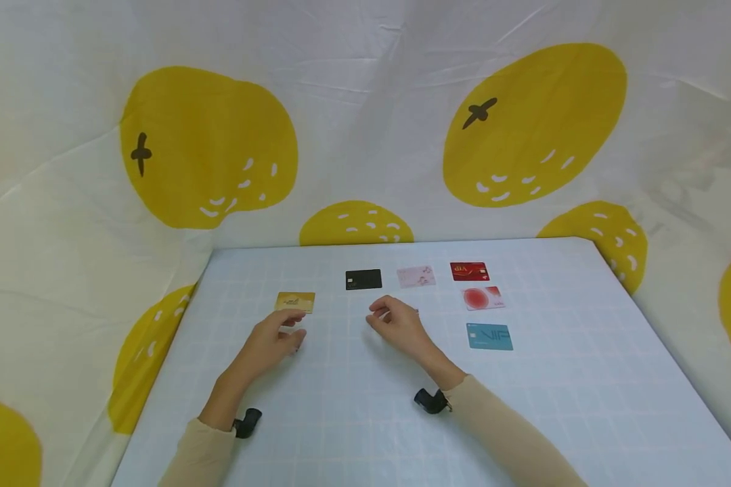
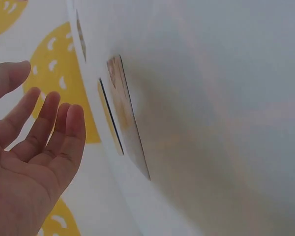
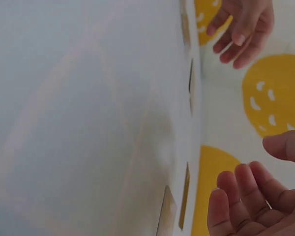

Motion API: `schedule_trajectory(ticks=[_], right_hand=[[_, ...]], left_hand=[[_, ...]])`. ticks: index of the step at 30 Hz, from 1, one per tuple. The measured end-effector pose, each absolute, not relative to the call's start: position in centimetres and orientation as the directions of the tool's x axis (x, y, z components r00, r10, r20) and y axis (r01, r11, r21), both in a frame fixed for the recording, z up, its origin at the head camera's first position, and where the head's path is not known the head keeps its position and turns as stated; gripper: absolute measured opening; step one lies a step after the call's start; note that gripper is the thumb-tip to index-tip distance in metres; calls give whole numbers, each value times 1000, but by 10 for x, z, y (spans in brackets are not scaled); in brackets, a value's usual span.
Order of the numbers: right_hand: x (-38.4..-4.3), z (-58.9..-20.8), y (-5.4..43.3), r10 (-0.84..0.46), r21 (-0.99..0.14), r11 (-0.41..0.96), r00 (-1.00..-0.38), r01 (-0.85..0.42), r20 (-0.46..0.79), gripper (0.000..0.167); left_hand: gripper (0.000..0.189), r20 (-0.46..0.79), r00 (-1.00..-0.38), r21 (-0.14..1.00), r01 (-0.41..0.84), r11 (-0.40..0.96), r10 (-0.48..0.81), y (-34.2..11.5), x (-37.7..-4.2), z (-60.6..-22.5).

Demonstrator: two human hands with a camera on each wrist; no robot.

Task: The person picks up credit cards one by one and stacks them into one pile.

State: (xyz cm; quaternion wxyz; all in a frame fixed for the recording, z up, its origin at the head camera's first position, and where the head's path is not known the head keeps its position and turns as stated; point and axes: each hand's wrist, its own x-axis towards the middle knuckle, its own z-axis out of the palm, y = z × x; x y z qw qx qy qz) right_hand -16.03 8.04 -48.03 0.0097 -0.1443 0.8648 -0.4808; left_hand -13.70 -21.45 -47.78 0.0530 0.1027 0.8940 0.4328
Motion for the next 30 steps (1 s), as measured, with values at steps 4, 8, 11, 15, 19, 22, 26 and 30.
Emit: schedule_trajectory(ticks=[4,8,11,15,19,22,26,30], right_hand=[[-162,-480,61,-294,-827,495,-947,-267,130,21],[-163,-481,42,-337,-824,488,-933,-289,127,21],[-165,-484,26,-368,-816,492,-922,-304,122,22],[-168,-489,5,-400,-792,521,-911,-318,103,23],[-171,-494,-14,-434,-752,572,-899,-328,62,28],[-173,-499,-26,-459,-713,618,-888,-333,17,33],[-172,-504,-40,-468,-654,682,-882,-328,-46,41],[-170,-507,-50,-474,-555,757,-874,-346,-103,49]], left_hand=[[41,3,-983,759,122,639,184,-234,-136,-477],[40,28,-987,713,129,689,156,-253,-138,-481],[40,41,-987,668,142,731,154,-267,-141,-486],[44,15,-986,631,137,764,164,-281,-147,-490],[49,-41,-980,614,128,779,194,-287,-152,-492],[51,-66,-972,602,140,786,224,-288,-155,-493],[54,-82,-964,569,164,806,254,-289,-158,-493],[57,-100,-959,532,173,829,264,-290,-158,-491]])
